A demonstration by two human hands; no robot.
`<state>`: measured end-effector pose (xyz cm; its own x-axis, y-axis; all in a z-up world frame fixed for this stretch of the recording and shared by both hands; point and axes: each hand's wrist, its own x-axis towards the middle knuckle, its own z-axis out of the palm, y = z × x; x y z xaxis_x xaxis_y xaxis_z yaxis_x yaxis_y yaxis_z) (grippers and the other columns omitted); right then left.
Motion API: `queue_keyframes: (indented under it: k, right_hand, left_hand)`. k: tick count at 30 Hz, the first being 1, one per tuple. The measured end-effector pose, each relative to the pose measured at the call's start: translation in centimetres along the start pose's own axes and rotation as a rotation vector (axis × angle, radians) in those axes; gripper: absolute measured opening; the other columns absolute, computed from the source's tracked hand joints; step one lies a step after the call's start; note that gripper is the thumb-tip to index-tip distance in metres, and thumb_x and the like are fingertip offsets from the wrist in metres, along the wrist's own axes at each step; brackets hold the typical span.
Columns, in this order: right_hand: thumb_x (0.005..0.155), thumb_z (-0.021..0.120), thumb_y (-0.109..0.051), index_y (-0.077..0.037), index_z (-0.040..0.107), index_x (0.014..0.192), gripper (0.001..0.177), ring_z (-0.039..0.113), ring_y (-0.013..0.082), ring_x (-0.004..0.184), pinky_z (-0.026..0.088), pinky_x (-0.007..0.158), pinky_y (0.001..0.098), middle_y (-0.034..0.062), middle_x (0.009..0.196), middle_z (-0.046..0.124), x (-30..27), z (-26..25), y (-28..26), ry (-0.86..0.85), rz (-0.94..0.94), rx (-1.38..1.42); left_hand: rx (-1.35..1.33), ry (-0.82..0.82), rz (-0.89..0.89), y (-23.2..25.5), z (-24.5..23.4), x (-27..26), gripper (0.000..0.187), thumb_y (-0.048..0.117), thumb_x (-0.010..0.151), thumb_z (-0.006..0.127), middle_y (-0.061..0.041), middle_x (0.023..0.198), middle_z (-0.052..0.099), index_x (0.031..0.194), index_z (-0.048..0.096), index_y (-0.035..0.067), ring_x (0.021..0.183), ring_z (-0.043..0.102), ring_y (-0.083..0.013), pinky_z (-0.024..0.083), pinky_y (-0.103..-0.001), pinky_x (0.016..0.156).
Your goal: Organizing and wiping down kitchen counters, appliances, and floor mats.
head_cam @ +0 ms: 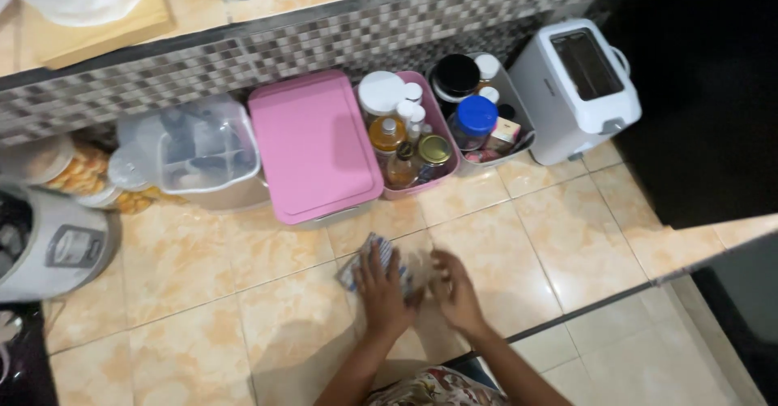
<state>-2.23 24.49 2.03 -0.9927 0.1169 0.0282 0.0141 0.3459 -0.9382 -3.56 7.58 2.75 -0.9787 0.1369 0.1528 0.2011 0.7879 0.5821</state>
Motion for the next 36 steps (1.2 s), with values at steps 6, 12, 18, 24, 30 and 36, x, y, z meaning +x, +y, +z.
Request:
queue_keyframes:
  k: [6,12,18,24,30,36]
  right_hand:
    - [0.098,0.060,-0.016,0.005,0.043,0.149,0.057,0.044,0.0371,0.140,0.033,0.116,0.0464,0.0235,0.150,0.049,-0.6,-3.8,2.5,0.293,-0.124,-0.329]
    - [0.073,0.072,-0.032,0.000,0.046,0.144,0.081,0.039,0.0429,0.133,0.027,0.117,0.0504,0.0267,0.146,0.049,0.0,3.3,4.2,-0.040,-0.014,-0.481]
    - [0.085,0.067,-0.026,-0.003,0.063,0.130,0.051,0.051,0.0387,0.139,0.030,0.123,0.0560,0.0173,0.136,0.065,-4.6,4.5,2.7,-0.449,-0.589,-0.454]
    - [0.074,0.061,-0.009,-0.005,0.070,0.087,0.017,0.062,0.0353,0.108,0.045,0.093,0.0501,0.0214,0.131,0.069,2.4,-14.7,11.4,0.189,-0.397,-0.681]
    - [0.091,0.068,-0.016,0.009,0.060,0.129,0.047,0.057,0.0473,0.116,0.045,0.102,0.0519,0.0282,0.130,0.061,8.9,-28.4,15.5,0.827,-0.179,-0.771]
    - [0.085,0.078,-0.036,0.004,0.043,0.150,0.085,0.041,0.0451,0.147,0.029,0.125,0.0548,0.0286,0.156,0.045,8.0,-12.8,15.1,0.172,-0.531,-0.413]
  left_hand:
    - [-0.968,-0.429,0.065,3.0,7.8,3.7,0.087,0.018,0.094,0.064,-0.016,0.160,0.038,0.160,0.008,0.010,0.151,0.031,-0.0359,0.027,-0.047,0.120]
    - [-0.546,-0.029,0.284,2.2,4.0,3.2,0.030,0.014,0.096,0.067,-0.017,0.135,0.065,0.126,0.066,0.006,0.132,0.057,-0.0361,0.044,-0.045,0.112]
    - [-0.260,-0.015,0.216,-1.5,1.1,-2.8,0.025,0.015,0.093,0.068,-0.010,0.128,0.068,0.117,0.072,0.009,0.130,0.057,-0.0330,0.043,-0.046,0.111]
    - [-0.226,-0.128,0.357,4.6,4.9,-0.7,0.034,0.024,0.094,0.068,-0.011,0.137,0.061,0.125,0.065,0.009,0.139,0.049,-0.0347,0.039,-0.049,0.114]
    - [0.170,-0.152,0.353,11.5,9.6,2.5,0.060,0.034,0.091,0.067,-0.018,0.155,0.040,0.144,0.053,0.008,0.144,0.031,-0.0373,0.020,-0.061,0.113]
    - [0.077,-0.007,0.224,9.0,13.6,2.5,0.052,0.027,0.096,0.057,-0.015,0.152,0.053,0.143,0.055,0.006,0.147,0.045,-0.0337,0.028,-0.057,0.122]
